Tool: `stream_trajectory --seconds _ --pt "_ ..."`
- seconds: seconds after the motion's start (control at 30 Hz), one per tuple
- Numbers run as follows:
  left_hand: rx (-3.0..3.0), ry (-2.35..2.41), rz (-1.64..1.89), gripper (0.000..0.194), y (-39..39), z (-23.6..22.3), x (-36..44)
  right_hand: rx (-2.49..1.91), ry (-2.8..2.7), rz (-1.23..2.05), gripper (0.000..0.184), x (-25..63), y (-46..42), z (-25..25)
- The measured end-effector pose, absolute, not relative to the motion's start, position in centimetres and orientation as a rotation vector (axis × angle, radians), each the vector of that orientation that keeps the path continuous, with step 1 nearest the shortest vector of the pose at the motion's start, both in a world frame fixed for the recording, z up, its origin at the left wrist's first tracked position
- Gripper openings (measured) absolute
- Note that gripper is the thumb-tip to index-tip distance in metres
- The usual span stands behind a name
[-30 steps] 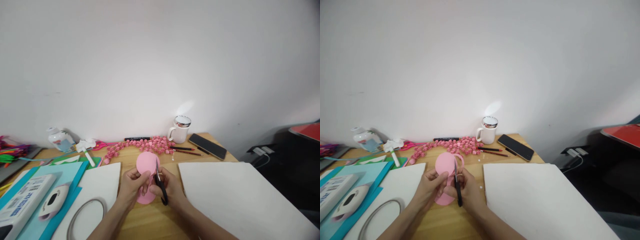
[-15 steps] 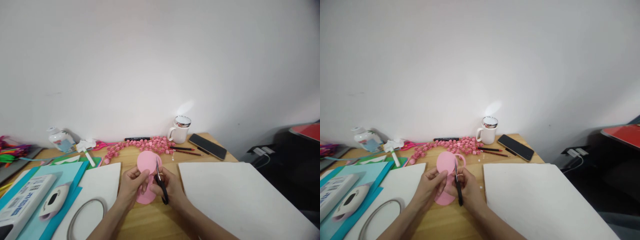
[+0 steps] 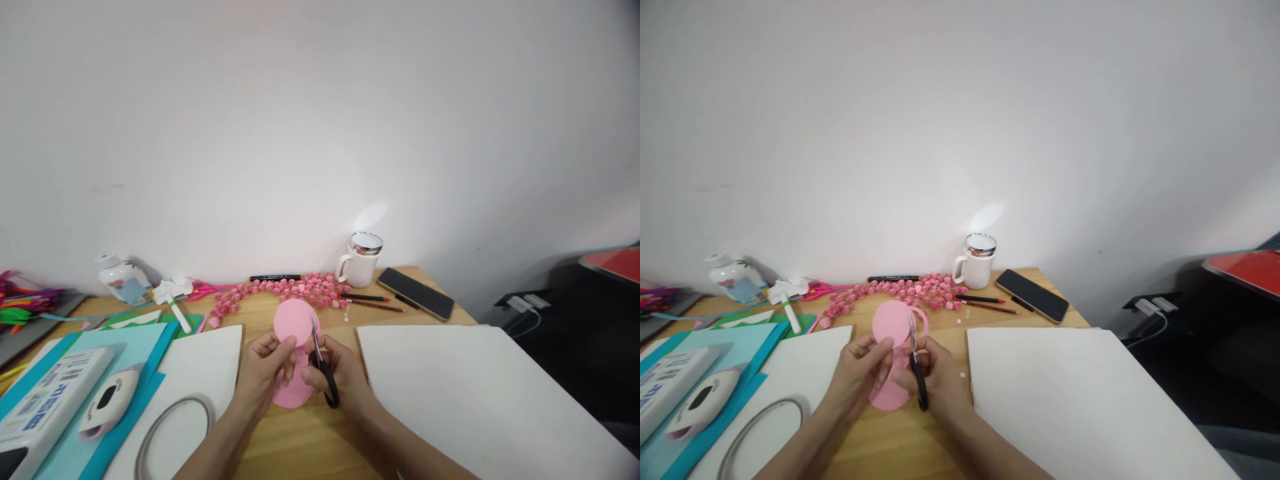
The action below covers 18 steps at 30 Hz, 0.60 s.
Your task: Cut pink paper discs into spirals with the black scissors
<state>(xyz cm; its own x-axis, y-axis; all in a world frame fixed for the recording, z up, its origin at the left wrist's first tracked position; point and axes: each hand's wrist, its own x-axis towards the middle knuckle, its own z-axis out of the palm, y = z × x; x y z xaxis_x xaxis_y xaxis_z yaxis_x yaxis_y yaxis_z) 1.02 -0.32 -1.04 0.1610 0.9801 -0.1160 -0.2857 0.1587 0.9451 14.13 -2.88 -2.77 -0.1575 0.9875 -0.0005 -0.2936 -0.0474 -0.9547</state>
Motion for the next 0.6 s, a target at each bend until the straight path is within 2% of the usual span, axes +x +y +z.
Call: stream_trajectory --seconds 0.33,0.6 --pt "0.888 0.932 1.217 0.028 -0.3 -0.9 1.0 -1.015 -1.134 1.456 0.036 14.1 -2.9 -3.3" --pt "0.944 0.965 1.155 0.022 -0.5 -0.5 1.3 -0.935 -1.11 1.532 0.036 13.7 -3.1 -3.6"
